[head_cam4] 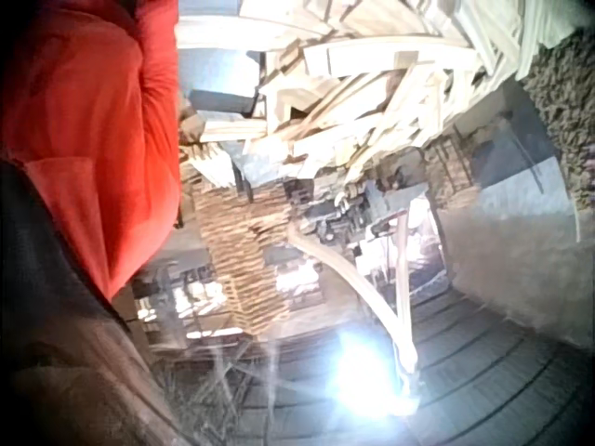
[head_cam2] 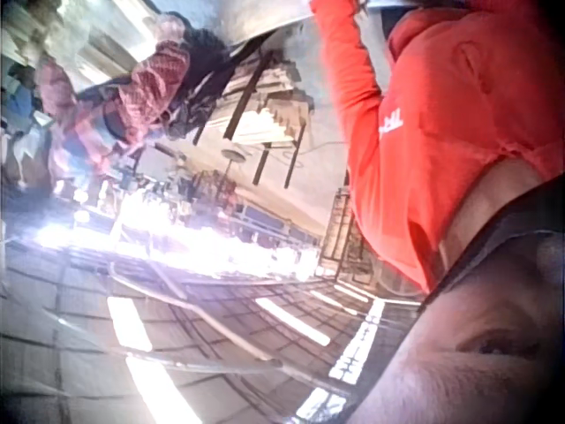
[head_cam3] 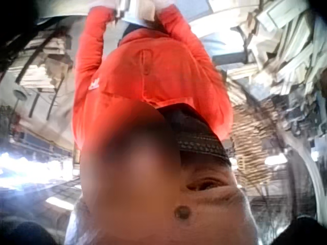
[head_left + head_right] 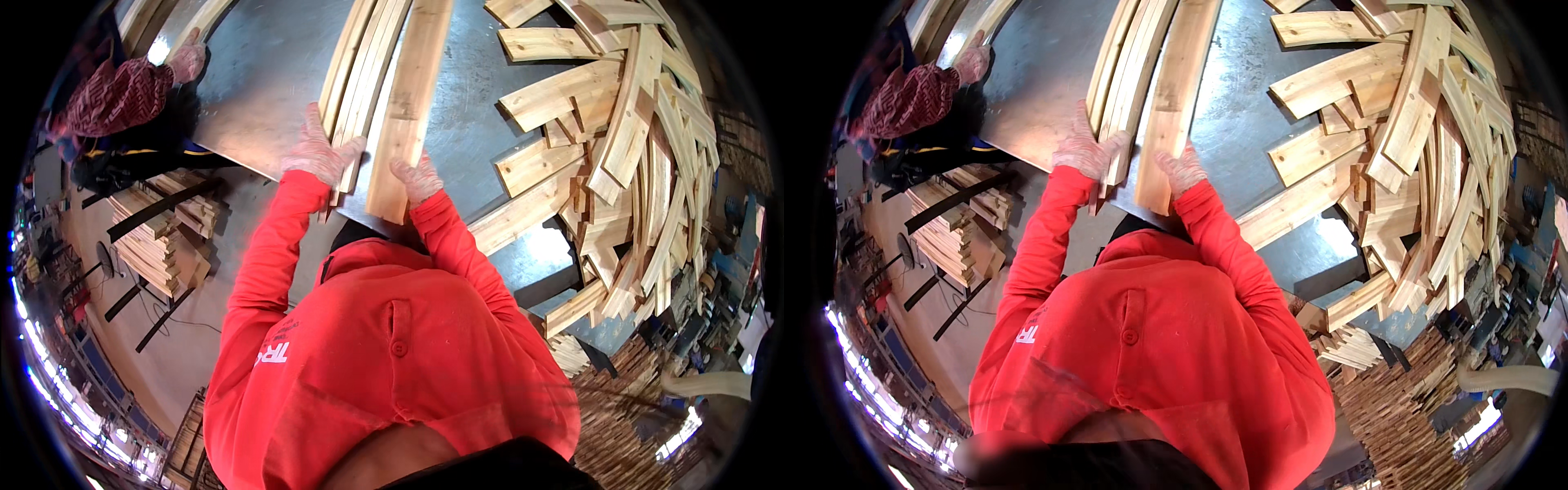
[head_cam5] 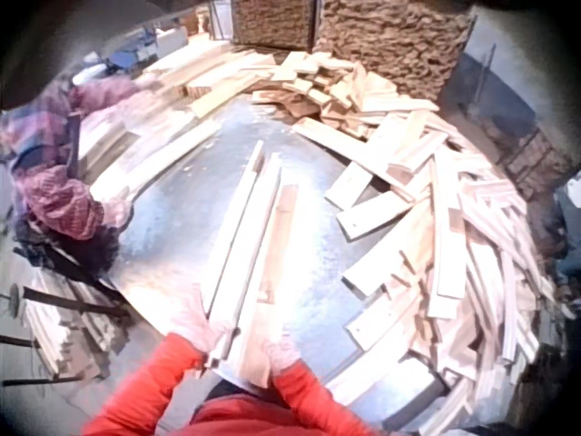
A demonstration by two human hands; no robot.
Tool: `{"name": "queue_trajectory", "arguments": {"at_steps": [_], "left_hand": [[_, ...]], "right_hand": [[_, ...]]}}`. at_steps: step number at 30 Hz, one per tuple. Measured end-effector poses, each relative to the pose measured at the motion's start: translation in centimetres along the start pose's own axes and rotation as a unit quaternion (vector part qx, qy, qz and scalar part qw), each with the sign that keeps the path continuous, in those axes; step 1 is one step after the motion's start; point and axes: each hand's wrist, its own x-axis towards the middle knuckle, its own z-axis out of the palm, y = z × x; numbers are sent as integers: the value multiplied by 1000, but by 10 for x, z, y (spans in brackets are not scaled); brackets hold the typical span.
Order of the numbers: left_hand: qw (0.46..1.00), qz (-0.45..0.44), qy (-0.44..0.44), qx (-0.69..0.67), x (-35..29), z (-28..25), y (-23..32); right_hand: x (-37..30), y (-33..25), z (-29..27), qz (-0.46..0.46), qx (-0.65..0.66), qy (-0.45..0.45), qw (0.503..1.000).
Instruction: The person sorts and stacks wooden planks on a metal table. They pick up planks from a pile, align them, and place them into a neat stack, repeating this process throughout the clip.
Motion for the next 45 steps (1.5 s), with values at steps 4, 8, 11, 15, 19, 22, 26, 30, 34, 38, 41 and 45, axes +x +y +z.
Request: {"name": "queue_trajectory", "arguments": {"at_steps": [4,8,11,15,19,22,26,30,34,38,41,45], "left_hand": [[998,58,16,-1,-22,12,8],[993,78,69,55,-20,25,12],[986,87,99,99,-25,26,22],[986,113,121,34,-10,19,23],[782,223,-136,-566,56,9,-63],[589,117,-279,-749,85,31,-113],[817,41,-87,-569,103,39,-125],[939,55,25,-339,75,-25,-67],[986,11,168,-19,64,-21,-40],[980,-50,191,-21,64,-29,-22],[976,-23,217,1,81,-35,-70],[970,70,231,5,118,-61,-174]], "right_hand": [[13,-47,13,35,-219,-6,975],[37,-51,5,-2,-234,-171,957],[42,-41,-14,89,-3,-278,956],[46,-15,-4,89,111,-109,984],[77,-13,26,84,121,-141,979],[67,-33,66,64,173,-145,972],[51,-56,95,-1,54,-47,997],[65,-48,97,-98,-264,-140,949],[72,-97,107,-139,-286,-314,894],[93,-194,46,-164,-587,-409,679],[137,-309,-72,-184,-752,5,633],[168,-380,-271,-8,-860,263,438]]}}
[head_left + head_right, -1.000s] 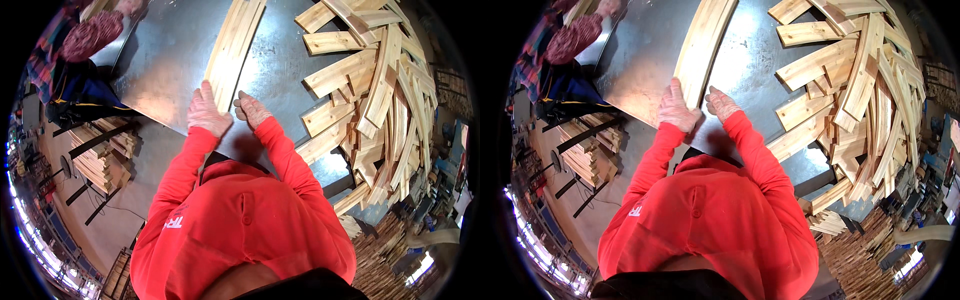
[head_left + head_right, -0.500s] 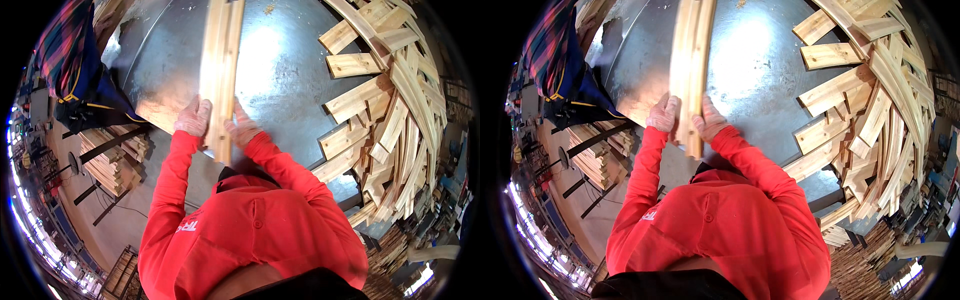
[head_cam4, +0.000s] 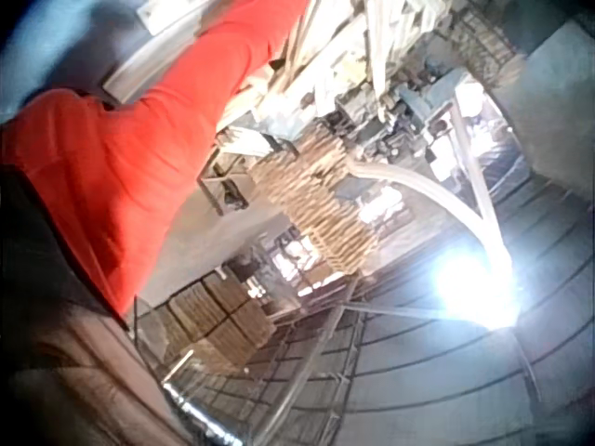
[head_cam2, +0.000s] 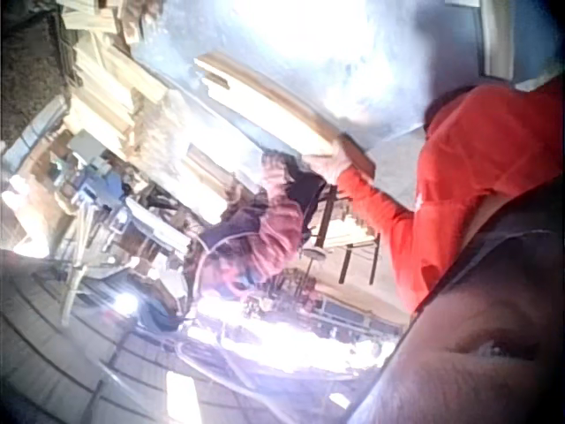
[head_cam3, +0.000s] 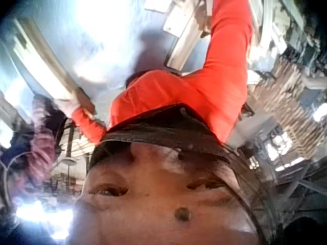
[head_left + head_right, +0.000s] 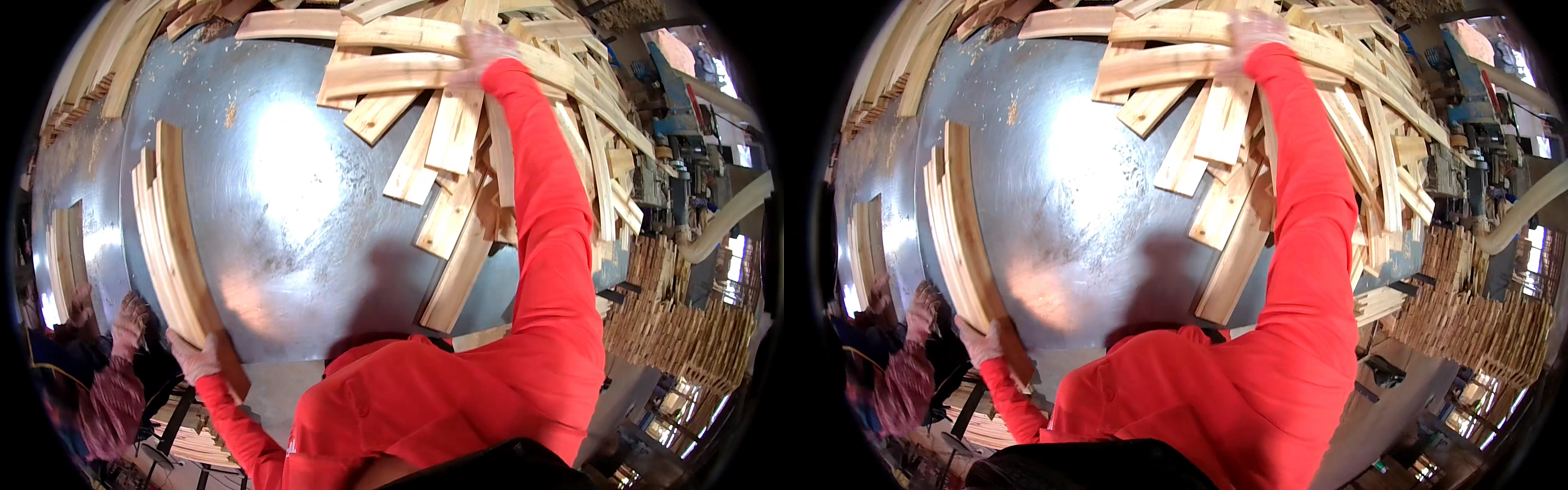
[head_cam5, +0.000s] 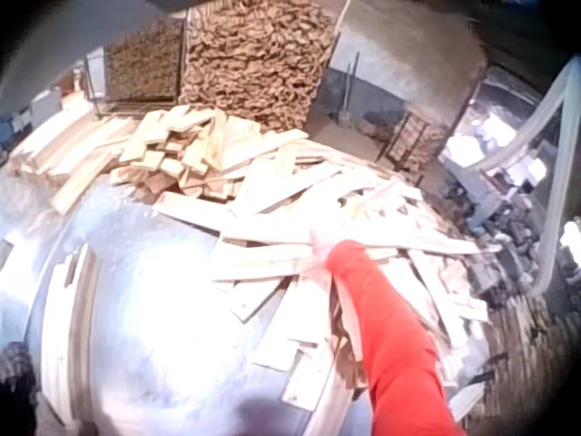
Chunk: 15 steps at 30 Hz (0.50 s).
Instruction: The person sorts and stacks wooden planks on a metal table. They pick up planks from a pile, align them, and place them into a neat stack, repeating this process throughout the clip.
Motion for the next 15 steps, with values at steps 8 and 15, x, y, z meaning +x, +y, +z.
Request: {"name": "queue_trajectory", "arguments": {"at_steps": [8,15], "left_hand": [[953,-82,-86,280,-11,-55,130],[738,33,-316,-596,-78,69,333]], "right_hand": [[21,39,30,-8,77,-253,964],[-102,-26,2,-81,127,-246,957]]}}
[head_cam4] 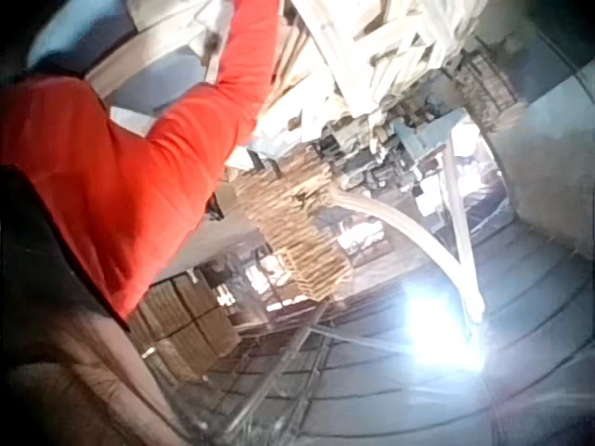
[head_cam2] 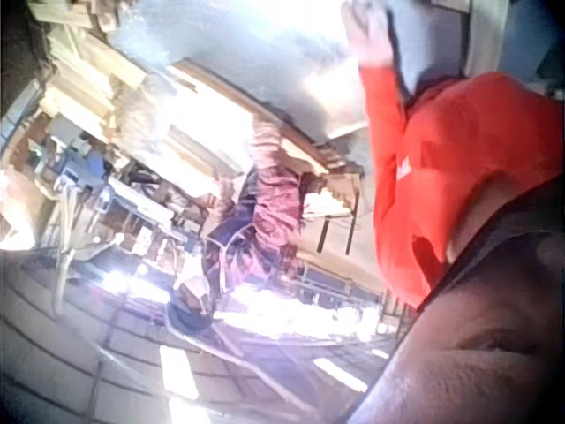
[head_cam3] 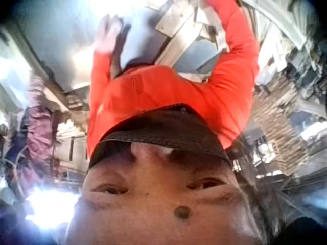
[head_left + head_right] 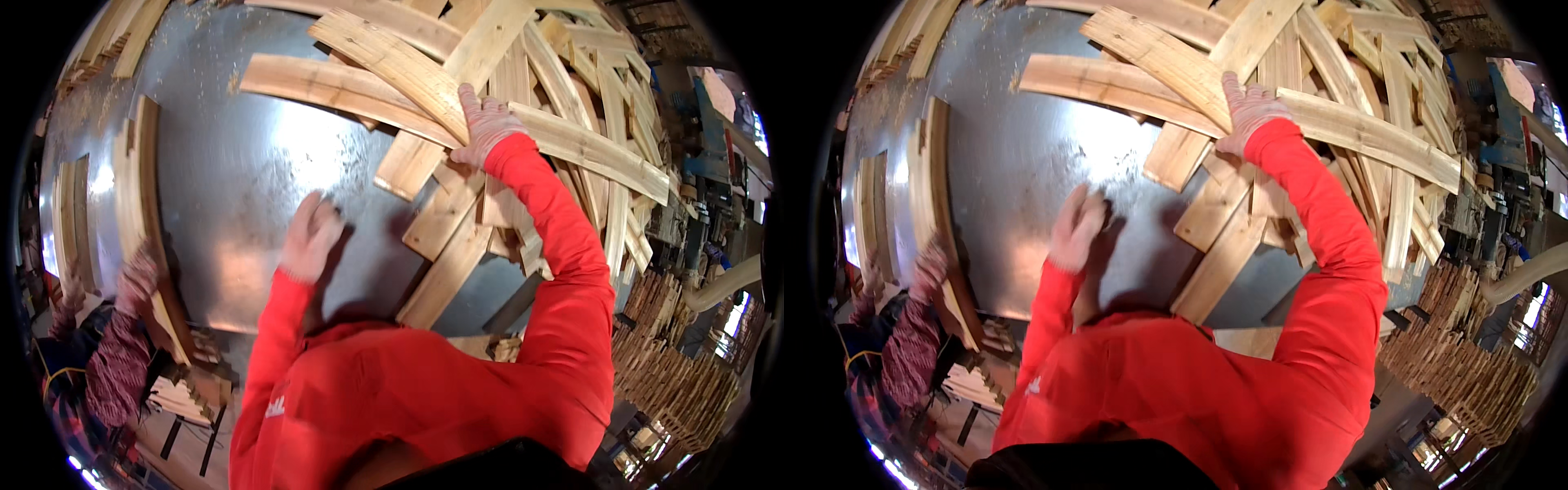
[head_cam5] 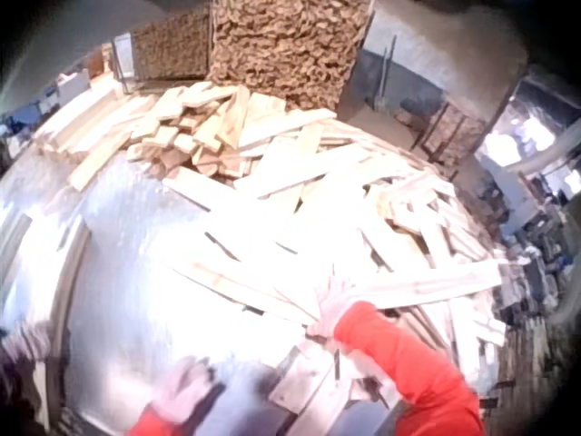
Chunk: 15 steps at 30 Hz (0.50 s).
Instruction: The person sorts and stacks wooden planks on a metal table. They pick up planks from a pile, align them, and place them into a neat stack, repeating this process throughout the clip.
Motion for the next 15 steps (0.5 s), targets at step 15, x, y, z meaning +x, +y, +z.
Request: {"name": "queue_trajectory", "arguments": {"at_steps": [15], "left_hand": [[982,-120,90,113,22,-8,-115]], "right_hand": [[-110,-122,101,-173,268,58,946]]}}
